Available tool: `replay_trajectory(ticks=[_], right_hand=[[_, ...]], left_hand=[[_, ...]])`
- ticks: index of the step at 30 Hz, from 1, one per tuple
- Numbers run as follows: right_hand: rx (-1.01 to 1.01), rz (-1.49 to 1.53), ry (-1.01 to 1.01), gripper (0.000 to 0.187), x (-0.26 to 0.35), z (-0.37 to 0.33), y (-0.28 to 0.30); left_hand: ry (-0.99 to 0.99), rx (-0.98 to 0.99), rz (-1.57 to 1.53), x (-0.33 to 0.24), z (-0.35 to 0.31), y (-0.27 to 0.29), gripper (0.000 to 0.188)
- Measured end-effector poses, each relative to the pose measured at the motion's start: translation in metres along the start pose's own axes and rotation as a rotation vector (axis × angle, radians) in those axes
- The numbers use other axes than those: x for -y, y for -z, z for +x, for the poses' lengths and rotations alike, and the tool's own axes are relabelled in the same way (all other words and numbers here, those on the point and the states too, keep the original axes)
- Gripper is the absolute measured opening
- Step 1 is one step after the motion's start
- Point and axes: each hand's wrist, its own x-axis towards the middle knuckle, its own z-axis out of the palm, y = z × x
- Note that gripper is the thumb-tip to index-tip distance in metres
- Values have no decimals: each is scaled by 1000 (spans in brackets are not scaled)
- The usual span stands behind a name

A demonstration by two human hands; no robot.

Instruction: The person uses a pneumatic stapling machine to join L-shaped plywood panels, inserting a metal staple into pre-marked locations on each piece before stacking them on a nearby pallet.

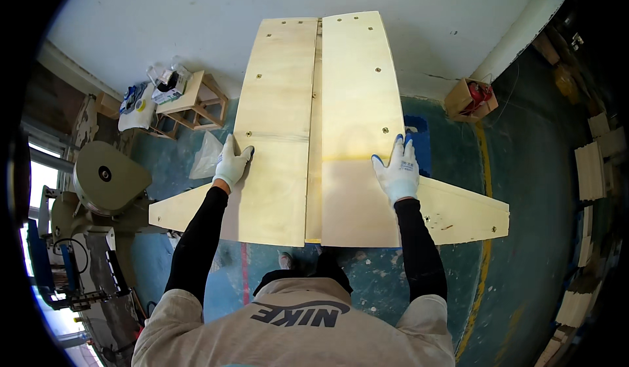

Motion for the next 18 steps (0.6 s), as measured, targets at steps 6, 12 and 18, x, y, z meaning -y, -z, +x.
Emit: replay_trajectory(ticks=[6,12,18], right_hand=[[-75,-86,43,87,5,24,-5],[-191,-15,225,66,2,14,-22],[-516,388,491,41,33,-26,-20]], left_hand=[[-62,16,12,-30,22,-35,95],[-325,-278,-47,-17,-47,5,74],[-278,-495,-211,110,-278,56,40]])
